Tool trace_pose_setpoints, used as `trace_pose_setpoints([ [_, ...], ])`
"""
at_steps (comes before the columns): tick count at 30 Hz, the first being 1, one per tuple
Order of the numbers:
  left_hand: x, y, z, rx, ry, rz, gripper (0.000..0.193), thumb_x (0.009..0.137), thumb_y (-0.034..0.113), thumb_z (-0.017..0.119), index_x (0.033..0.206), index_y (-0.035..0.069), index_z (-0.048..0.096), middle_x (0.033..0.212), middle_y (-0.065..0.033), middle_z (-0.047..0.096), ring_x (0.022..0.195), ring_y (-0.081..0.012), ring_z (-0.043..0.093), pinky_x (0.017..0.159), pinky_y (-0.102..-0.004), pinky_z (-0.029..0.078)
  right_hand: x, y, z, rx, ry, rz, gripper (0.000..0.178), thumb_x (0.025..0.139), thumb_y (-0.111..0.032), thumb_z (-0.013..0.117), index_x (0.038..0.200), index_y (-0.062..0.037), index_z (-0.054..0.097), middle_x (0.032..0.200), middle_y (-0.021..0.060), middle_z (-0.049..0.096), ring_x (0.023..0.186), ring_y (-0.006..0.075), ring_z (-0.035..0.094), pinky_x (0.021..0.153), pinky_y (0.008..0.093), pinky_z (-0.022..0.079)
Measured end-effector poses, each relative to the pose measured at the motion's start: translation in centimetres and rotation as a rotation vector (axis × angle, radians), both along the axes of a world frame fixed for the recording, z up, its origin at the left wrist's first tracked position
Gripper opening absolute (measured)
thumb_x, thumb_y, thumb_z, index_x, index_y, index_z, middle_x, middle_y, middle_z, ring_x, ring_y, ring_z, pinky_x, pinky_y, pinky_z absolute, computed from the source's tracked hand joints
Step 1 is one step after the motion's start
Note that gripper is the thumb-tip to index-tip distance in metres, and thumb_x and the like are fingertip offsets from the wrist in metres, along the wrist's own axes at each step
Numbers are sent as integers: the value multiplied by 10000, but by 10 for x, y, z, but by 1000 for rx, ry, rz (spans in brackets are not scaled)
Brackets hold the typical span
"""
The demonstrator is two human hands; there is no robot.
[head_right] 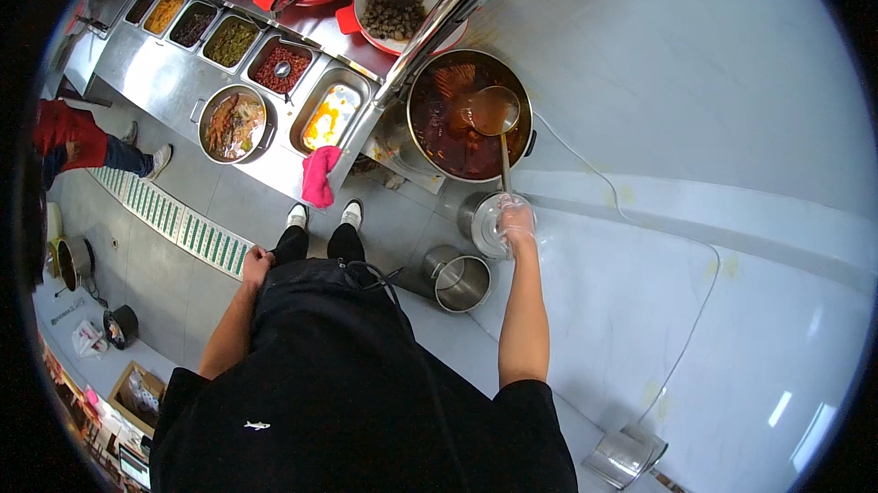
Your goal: The person assembles multiple noodle bowls by adding various toppings from containers, ladling broth from a large pot, and placing fried items on top. The finished bowls are placed on a counter for service.
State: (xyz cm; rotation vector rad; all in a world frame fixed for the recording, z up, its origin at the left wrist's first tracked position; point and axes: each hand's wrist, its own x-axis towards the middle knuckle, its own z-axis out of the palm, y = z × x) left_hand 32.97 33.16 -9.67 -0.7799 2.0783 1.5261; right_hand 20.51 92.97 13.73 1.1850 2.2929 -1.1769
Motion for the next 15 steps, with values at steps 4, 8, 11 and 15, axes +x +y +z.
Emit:
trace_pose_setpoints([
  [4, -10, -11, -7, -27, 37, -63, 157, 790, 101, 661, 768, 38, 519, 679, -52, 558, 634, -144, 523, 609, -309, 449, 16, -19, 30, -81, 77, -99, 374, 993, -431, 574, 935, -66, 632, 567, 6, 493, 422, 107, 419, 394, 285, 304],
  [8, -19, -28, -16, 5, 46, -69, 154, 785, 98, 663, 760, 39, 522, 682, -50, 561, 639, -151, 524, 618, -317, 450, 29, -43, 58, -142, 105, -251, 378, 1000, -447, 561, 936, -81, 631, 567, -12, 481, 415, 100, 399, 382, 275, 289],
  [11, -23, -46, -26, -4, 45, -105, 157, 786, 95, 660, 758, 38, 516, 677, -49, 557, 642, -147, 524, 618, -313, 450, 40, -70, 79, -235, 124, -320, 391, 1006, -460, 544, 957, -80, 624, 563, -30, 454, 413, 85, 372, 381, 265, 280],
  [15, -28, -63, -25, 63, 70, -91, 163, 789, 88, 651, 749, 37, 501, 667, -48, 552, 646, -136, 520, 611, -305, 447, 50, -96, 87, -387, 108, -375, 418, 1027, -473, 494, 1041, -67, 592, 546, -44, 392, 400, 73, 329, 380, 254, 256],
])
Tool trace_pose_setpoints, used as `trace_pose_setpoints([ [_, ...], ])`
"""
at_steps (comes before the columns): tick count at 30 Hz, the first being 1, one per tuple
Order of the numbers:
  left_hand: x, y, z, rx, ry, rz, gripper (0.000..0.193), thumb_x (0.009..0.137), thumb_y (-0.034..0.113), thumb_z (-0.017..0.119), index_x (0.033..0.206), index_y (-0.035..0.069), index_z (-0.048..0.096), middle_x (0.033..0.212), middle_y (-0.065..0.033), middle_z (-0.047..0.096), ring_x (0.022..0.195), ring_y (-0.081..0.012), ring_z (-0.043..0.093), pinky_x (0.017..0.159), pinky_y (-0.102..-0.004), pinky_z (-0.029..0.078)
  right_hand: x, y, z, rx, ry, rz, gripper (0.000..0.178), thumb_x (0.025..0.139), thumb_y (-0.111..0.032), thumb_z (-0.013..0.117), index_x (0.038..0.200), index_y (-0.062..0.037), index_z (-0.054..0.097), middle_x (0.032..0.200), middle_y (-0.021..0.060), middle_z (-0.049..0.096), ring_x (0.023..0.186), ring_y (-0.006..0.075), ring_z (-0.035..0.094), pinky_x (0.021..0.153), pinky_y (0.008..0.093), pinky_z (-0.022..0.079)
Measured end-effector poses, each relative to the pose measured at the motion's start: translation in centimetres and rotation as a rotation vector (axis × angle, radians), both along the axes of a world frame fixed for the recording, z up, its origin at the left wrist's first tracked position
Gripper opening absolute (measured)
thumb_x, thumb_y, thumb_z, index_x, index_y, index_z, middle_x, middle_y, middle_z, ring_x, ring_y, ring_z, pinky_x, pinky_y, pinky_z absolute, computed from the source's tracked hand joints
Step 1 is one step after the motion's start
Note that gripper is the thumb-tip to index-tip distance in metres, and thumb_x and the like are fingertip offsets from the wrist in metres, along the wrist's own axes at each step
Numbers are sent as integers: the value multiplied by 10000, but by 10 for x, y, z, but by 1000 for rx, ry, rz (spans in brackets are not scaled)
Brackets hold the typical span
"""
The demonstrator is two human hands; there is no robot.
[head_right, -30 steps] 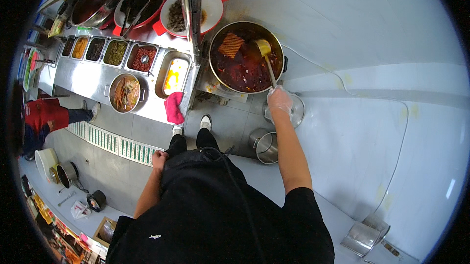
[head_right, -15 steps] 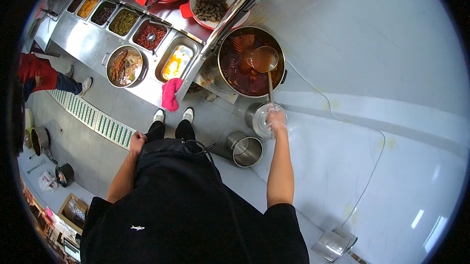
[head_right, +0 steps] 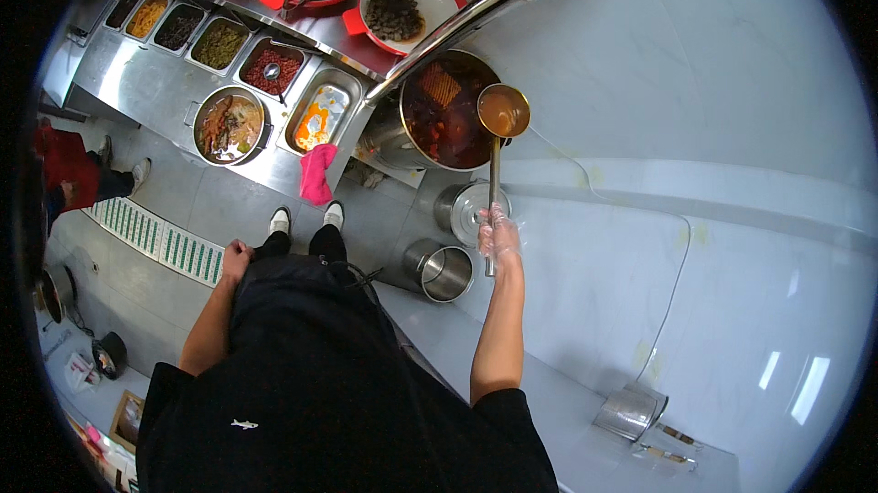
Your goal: The person assembles multiple noodle bowls by adding various toppings from containers, ladling broth from a large pot, and placing fried items on top. The finished bowls are placed on a counter for service.
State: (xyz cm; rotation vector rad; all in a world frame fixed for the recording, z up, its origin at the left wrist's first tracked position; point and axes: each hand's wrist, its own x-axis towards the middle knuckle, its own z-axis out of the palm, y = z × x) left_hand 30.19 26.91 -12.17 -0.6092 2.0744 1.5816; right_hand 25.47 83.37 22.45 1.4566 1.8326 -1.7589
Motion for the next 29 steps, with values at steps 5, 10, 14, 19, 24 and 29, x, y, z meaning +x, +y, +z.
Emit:
trace_pose_setpoints([
  [5, -3, -28, -5, 2, -14, -15, 149, 793, 84, 639, 753, 37, 504, 664, -50, 555, 641, -140, 525, 610, -304, 449, 21, -46, -8, -64, 8, -23, 414, 1035, -464, 475, 1061, -61, 567, 544, -44, 368, 388, 76, 308, 366, 261, 243],
  [10, 1, -61, -18, -14, -8, -4, 182, 785, 155, 655, 739, 32, 529, 674, -79, 586, 657, -173, 555, 641, -338, 471, 40, -101, -10, -123, -4, -26, 407, 1031, -461, 488, 1007, -65, 579, 542, -41, 372, 372, 84, 309, 355, 267, 234],
  [14, -2, -73, -12, -156, -17, -41, 176, 765, 177, 660, 759, 25, 570, 706, -113, 619, 694, -213, 584, 693, -375, 492, 58, -136, -19, -133, -13, 34, 417, 1019, -471, 512, 995, -64, 600, 515, -36, 364, 349, 93, 301, 343, 273, 223],
  [19, -8, -82, 11, -174, -42, -17, 213, 779, 216, 655, 778, 22, 570, 729, -136, 634, 717, -255, 609, 721, -386, 500, 62, -180, -10, -184, -44, 126, 427, 1019, -480, 509, 1000, -59, 581, 513, -34, 349, 347, 92, 294, 332, 275, 211],
  [24, 0, -91, 23, -183, -89, 43, 186, 805, 154, 661, 740, 63, 512, 693, -54, 573, 678, -165, 547, 658, -328, 469, 37, -221, -5, -186, -94, 284, 432, 1029, -477, 492, 996, -54, 572, 530, -27, 368, 348, 86, 287, 328, 273, 210],
  [29, 8, -98, 36, -172, -106, 107, 170, 793, 140, 667, 760, 69, 516, 691, -61, 574, 700, -179, 568, 678, -339, 477, 9, -248, -23, -167, -44, 441, 390, 1031, -449, 506, 1002, -67, 577, 532, -22, 382, 349, 91, 300, 326, 273, 241],
])
